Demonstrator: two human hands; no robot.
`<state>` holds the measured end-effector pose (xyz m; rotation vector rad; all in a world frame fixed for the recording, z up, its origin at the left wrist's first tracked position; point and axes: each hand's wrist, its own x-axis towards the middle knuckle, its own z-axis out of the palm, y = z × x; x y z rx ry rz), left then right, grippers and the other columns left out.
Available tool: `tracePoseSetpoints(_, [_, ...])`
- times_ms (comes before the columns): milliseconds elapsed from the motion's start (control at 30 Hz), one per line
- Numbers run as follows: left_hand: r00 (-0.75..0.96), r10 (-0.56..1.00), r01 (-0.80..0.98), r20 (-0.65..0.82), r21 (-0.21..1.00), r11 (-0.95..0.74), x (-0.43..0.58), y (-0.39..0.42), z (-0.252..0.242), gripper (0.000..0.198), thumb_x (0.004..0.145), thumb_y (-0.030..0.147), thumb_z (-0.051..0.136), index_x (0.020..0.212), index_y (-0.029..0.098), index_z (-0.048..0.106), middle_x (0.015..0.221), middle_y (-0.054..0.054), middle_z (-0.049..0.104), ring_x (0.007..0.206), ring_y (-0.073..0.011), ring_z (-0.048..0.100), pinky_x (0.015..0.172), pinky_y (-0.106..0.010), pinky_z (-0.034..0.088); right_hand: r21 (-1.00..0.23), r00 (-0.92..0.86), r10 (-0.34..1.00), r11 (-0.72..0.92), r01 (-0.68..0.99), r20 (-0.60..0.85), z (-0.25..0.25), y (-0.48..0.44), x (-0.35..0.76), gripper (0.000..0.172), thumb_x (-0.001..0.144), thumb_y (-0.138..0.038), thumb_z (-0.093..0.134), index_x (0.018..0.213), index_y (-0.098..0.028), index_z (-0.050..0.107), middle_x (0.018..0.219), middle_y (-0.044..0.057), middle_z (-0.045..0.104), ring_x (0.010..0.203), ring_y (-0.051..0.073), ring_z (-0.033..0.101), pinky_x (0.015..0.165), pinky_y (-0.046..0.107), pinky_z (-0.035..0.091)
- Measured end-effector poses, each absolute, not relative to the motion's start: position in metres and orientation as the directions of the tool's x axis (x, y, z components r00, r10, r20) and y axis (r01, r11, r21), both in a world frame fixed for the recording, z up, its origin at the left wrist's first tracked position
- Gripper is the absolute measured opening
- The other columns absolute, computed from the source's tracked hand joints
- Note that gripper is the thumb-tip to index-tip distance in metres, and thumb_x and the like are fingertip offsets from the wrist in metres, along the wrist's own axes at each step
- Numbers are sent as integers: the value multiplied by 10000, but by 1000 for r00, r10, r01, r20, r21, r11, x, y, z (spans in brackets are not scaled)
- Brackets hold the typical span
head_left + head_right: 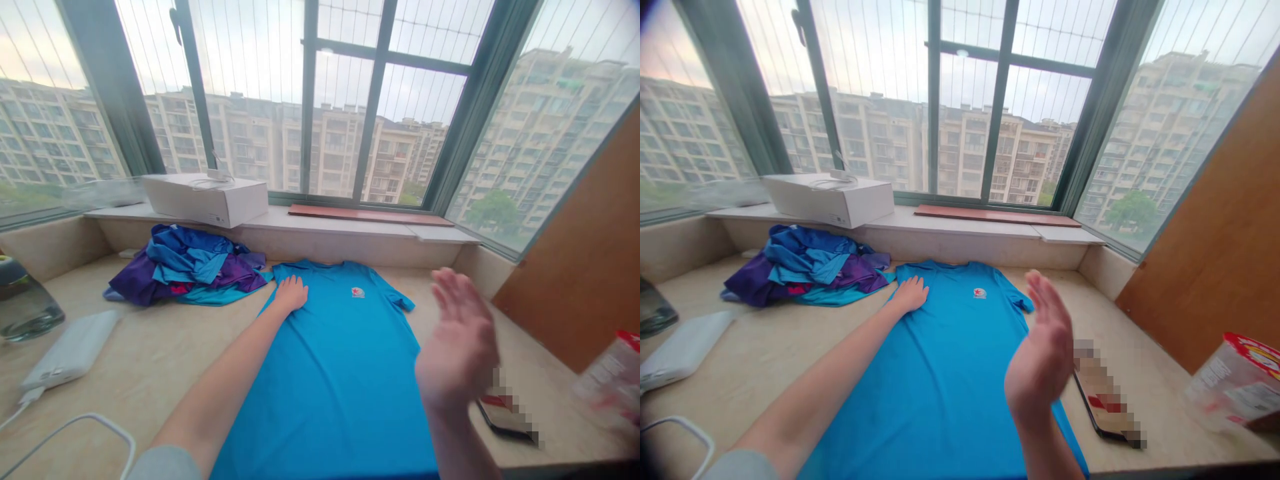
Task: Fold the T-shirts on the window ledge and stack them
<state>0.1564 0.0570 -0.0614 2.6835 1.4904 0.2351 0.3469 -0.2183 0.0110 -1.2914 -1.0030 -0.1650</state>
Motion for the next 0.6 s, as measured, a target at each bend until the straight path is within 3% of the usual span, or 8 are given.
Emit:
tracePoseSetpoints(67, [507,857,846,88,139,-515,156,52,-64,591,1003,399,352,1434,22,501,1531,-284,431,1441,-406,391,1160,-522,295,-832,649,527,272,483,549,21,-204,347,633,1018,-496,200,1514,-178,432,1420,133,598,1287,270,589,984,442,529])
tracePoseSetpoints(133, [503,858,846,103,144,-513,154,48,-66,590,1005,403,347,1440,34,501,1552,-268,411,1464,-390,358,1182,-503,268,-895,680,659,-26,446,320,22,-182,356,599,1015,-423,232,1469,-131,490,1342,147,659,1199,231,647,942,345,543])
tracePoseSetpoints(200, [499,856,844,137,146,-516,152,44,-67,581,1009,394,335,1446,50,501,1564,-247,406,1478,-371,337,1199,-484,242,-782,733,658,-360,509,174,13,-164,370,556,982,-334,290,1427,-125,551,1316,154,675,1200,237,640,979,333,515])
tracePoseSetpoints(267, [497,851,842,168,143,-520,150,41,-68,571,1012,389,325,1438,60,514,1553,-233,432,1473,-362,351,1203,-475,238,-668,800,583,-542,510,138,-3,-156,384,531,940,-281,356,1388,-125,596,1338,186,649,1256,298,590,1042,411,463])
tracePoseSetpoints(367, [503,842,837,194,132,-531,149,40,-68,553,1018,382,307,1421,83,539,1530,-214,474,1458,-347,380,1200,-476,249,-551,864,483,-688,473,139,-25,-158,399,511,932,-266,388,1351,-81,615,1347,267,600,1296,390,520,1061,538,389])
tracePoseSetpoints(600, [519,837,835,172,108,-539,150,43,-71,565,1021,386,316,1452,82,518,1547,-217,448,1464,-353,368,1199,-499,257,-366,843,512,-762,534,166,-50,-157,411,480,1007,-419,378,1291,-172,677,1267,211,659,1303,373,483,1144,591,191])
